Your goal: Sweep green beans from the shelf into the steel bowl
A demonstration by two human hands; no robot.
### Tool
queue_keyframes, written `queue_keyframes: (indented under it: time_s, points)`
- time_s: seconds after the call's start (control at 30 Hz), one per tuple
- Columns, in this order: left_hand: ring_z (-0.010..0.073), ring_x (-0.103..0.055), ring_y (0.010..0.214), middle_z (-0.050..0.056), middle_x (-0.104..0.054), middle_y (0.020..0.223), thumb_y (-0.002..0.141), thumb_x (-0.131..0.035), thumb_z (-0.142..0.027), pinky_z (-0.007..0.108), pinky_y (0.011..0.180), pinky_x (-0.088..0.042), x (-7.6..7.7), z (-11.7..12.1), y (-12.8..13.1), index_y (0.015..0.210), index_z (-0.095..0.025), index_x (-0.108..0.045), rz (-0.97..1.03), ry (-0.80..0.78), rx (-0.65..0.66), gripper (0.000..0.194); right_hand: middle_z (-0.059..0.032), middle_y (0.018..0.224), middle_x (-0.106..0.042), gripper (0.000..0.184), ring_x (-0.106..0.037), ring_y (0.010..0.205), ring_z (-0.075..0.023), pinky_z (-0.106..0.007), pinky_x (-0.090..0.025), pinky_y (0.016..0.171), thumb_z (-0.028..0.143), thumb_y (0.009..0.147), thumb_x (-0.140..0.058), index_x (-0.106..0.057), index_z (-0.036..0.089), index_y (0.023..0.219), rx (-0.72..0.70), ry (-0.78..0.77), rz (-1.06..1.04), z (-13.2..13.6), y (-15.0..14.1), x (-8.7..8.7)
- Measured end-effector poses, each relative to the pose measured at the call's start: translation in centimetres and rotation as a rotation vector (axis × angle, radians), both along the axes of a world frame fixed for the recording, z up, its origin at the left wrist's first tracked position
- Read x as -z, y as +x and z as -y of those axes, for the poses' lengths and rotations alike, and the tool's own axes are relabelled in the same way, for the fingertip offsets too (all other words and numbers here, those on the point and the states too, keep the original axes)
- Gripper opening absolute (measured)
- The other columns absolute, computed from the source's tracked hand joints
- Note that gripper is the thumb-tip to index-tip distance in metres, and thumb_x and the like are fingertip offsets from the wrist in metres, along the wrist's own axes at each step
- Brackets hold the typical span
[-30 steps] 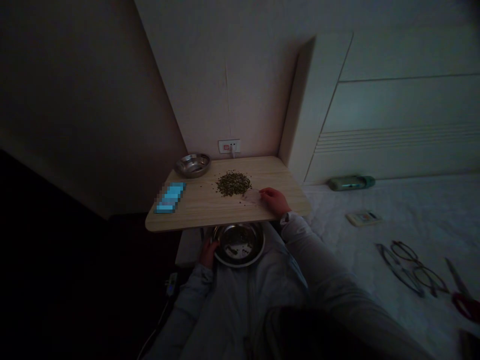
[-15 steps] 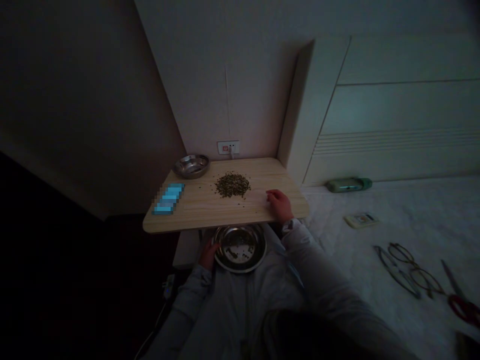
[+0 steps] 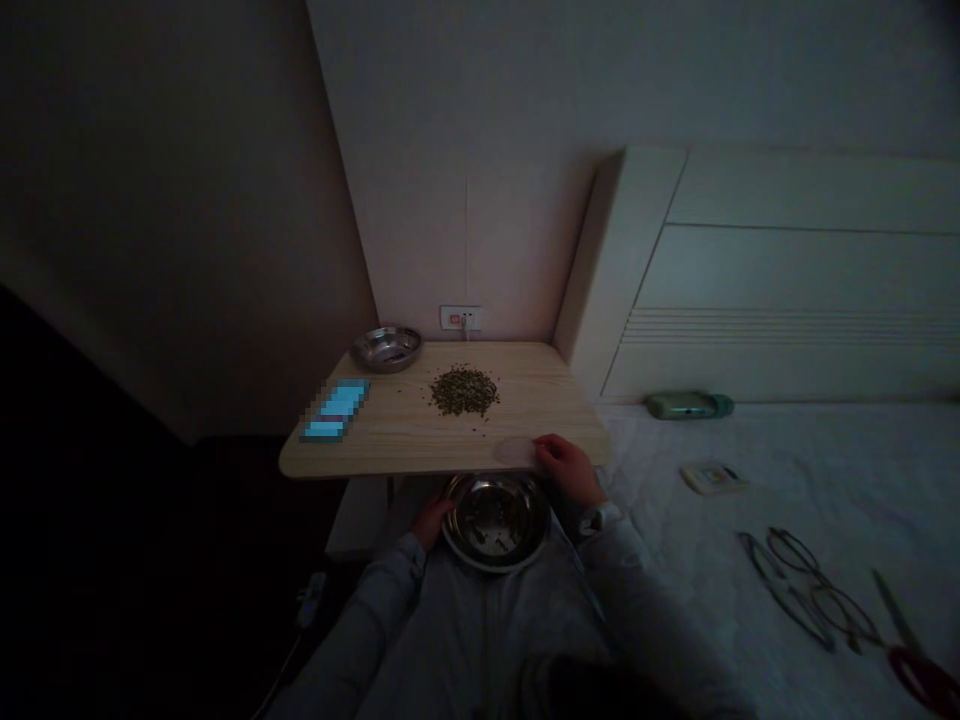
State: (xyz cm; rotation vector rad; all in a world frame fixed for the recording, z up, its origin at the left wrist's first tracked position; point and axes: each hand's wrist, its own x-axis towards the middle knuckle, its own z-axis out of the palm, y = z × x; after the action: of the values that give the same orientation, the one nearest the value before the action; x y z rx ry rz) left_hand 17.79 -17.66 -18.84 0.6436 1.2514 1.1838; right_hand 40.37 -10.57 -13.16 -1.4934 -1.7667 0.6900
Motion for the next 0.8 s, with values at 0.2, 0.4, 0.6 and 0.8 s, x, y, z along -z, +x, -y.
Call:
queue_keyframes:
  time_s: [0.2, 0.4, 0.6, 0.8]
  points:
    - [0.0317, -0.062, 0.092, 0.006, -0.072, 0.079, 0.047, -0.059, -0.019, 0.043, 0.083, -0.045, 0.9, 0.5, -0.5, 0.070, -0.021, -0.069, 0.033, 0.030, -0.059, 0.025, -0.0014, 0.066, -0.063, 0.027, -0.055, 0.063, -0.0153, -0.027, -0.041, 0.061, 0.036, 0.068, -0.049, -0.064, 0.018, 0.080, -0.125, -0.099, -0.171, -0.6, 0.6, -0.1]
    - [0.0310, -0.063, 0.090, 0.005, -0.072, 0.079, 0.048, -0.061, -0.021, 0.043, 0.085, -0.044, 1.4, 0.7, -0.8, 0.072, -0.020, -0.068, 0.052, 0.054, -0.071, 0.025, -0.0014, 0.064, -0.061, 0.024, -0.056, 0.065, -0.0145, -0.026, -0.044, 0.065, 0.031, 0.069, -0.046, -0.060, 0.017, 0.081, 0.061, -0.057, -0.296, -4.0, -2.3, -1.1]
    - [0.0311, -0.061, 0.096, 0.007, -0.072, 0.085, 0.046, -0.062, -0.023, 0.042, 0.088, -0.043, 0.7, 1.0, -1.4, 0.069, -0.019, -0.066, -0.016, 0.036, -0.101, 0.023, 0.0008, 0.065, -0.060, 0.024, -0.055, 0.066, -0.0128, -0.025, -0.043, 0.066, 0.029, 0.073, -0.043, -0.061, 0.018, 0.084, 0.023, -0.012, -0.251, -5.7, -6.2, -1.2]
    - [0.0287, -0.062, 0.093, 0.004, -0.071, 0.078, 0.047, -0.064, -0.026, 0.040, 0.084, -0.046, 1.1, 1.3, -2.6, 0.073, -0.021, -0.066, -0.011, 0.001, -0.159, 0.026, 0.0015, 0.062, -0.058, 0.024, -0.053, 0.064, -0.0127, -0.025, -0.042, 0.065, 0.028, 0.073, -0.043, -0.062, 0.019, 0.083, 0.029, 0.044, -0.229, -5.0, -5.4, -0.6]
